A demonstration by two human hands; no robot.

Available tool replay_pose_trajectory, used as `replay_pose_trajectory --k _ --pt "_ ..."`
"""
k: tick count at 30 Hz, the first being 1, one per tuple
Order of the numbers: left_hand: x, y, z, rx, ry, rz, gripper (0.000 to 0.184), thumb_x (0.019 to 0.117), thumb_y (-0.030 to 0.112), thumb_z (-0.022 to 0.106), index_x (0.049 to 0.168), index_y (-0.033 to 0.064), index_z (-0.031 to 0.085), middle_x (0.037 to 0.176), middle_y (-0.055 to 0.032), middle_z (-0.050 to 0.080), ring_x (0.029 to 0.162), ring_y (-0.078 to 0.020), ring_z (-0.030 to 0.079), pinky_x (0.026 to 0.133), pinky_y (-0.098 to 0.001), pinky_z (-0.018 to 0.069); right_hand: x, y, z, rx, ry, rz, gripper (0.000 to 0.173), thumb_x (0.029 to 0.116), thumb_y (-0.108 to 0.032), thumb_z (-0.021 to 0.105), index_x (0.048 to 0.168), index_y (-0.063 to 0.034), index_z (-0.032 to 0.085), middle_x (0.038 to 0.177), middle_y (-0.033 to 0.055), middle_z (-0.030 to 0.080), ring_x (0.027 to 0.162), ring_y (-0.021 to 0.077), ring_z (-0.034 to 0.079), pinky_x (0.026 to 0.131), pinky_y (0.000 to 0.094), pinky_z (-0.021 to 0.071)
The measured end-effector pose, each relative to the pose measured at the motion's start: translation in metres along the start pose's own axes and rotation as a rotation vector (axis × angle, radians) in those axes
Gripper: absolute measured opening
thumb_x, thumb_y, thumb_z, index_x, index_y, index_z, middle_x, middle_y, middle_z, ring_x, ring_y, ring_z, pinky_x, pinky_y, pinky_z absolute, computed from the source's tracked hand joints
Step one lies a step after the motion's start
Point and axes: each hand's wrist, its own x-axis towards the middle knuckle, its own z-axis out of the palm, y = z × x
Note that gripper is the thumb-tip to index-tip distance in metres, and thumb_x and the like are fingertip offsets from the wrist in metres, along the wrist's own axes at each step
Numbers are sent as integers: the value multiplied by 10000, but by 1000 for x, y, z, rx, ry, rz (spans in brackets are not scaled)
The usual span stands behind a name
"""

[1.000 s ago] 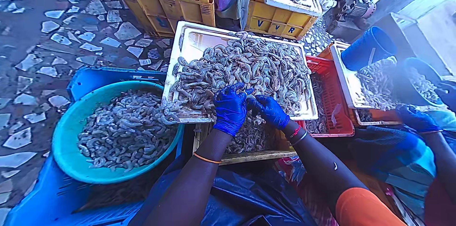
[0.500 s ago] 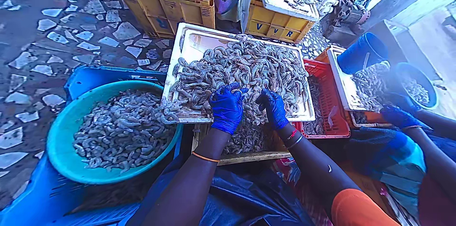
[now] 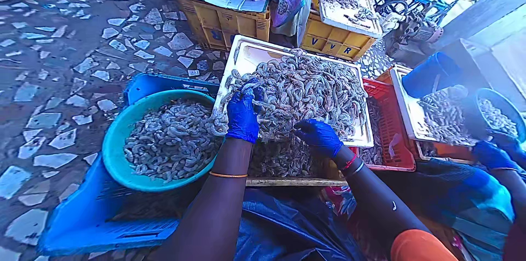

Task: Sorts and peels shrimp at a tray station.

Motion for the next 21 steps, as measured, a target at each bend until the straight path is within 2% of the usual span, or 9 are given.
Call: replay_pose_trajectory --k 4,7,10,12,14,15,17,18,21 --pt "1 13 -9 -171 -5 -23 302 1104 210 435 1335 132 612 1091 -8 674 877 -108 648 770 -286 556 0 -8 18 -82 -32 -66 423 1043 -453 492 1307 -182 682 1259 85 704 1185 267 658 1024 521 492" --pt "-2 23 -19 -196 -66 -70 374 1122 249 347 1371 160 612 1211 -12 692 998 -120 669 825 -304 544 3 -19 27 -36 2 -106 411 1036 -428 521 1311 -171 689 1269 75 704 1186 239 661 1035 492 496" --pt "-10 25 -21 -89 -140 -74 380 1118 278 362 1369 146 615 1332 -16 665 1214 -154 606 992 -401 497 6 -39 11 251 229 -149 358 1031 -396 575 1278 -178 715 1250 20 716 1179 128 658 1059 373 511" --pt "-18 22 -18 -24 -264 -98 382 1102 292 400 1382 154 621 1425 -9 608 1323 -178 537 1073 -454 447 9 -55 -6 314 360 -196 338 1019 -369 608 1286 -188 711 1270 20 703 1206 148 641 1053 416 512" --pt "-25 15 -13 58 -388 -69 384 1097 298 411 1383 164 631 1447 -12 588 1335 -169 524 1090 -453 443 15 -73 -21 175 415 -218 385 1013 -390 622 1334 -183 674 1288 59 690 1213 225 640 1028 491 518" --pt "-30 14 -9 106 -420 -32 386 1101 281 406 1389 152 627 1446 -21 590 1330 -148 526 1100 -419 436 18 -81 -26 69 425 -221 400 1011 -407 624 1321 -159 671 1242 100 690 1165 277 648 976 527 527" --pt "-40 18 2 192 -404 36 362 1105 222 421 1373 78 618 1395 -60 615 1275 -103 551 1098 -321 430 21 -94 -28 -104 450 -241 345 1010 -324 625 1236 -69 681 1143 171 691 1095 349 657 920 578 511" --pt "-43 22 5 226 -379 47 353 1104 210 435 1361 45 611 1381 -89 614 1269 -109 549 1105 -318 417 21 -97 -26 -174 485 -266 295 1004 -268 619 1171 -35 688 1091 187 698 1064 362 664 929 592 492" --pt "-48 32 2 250 -381 24 352 1098 219 452 1371 101 640 1418 -45 616 1312 -115 539 1111 -359 418 20 -89 -20 -236 598 -395 241 1010 -232 581 1081 -46 718 996 148 717 988 323 686 979 587 470"
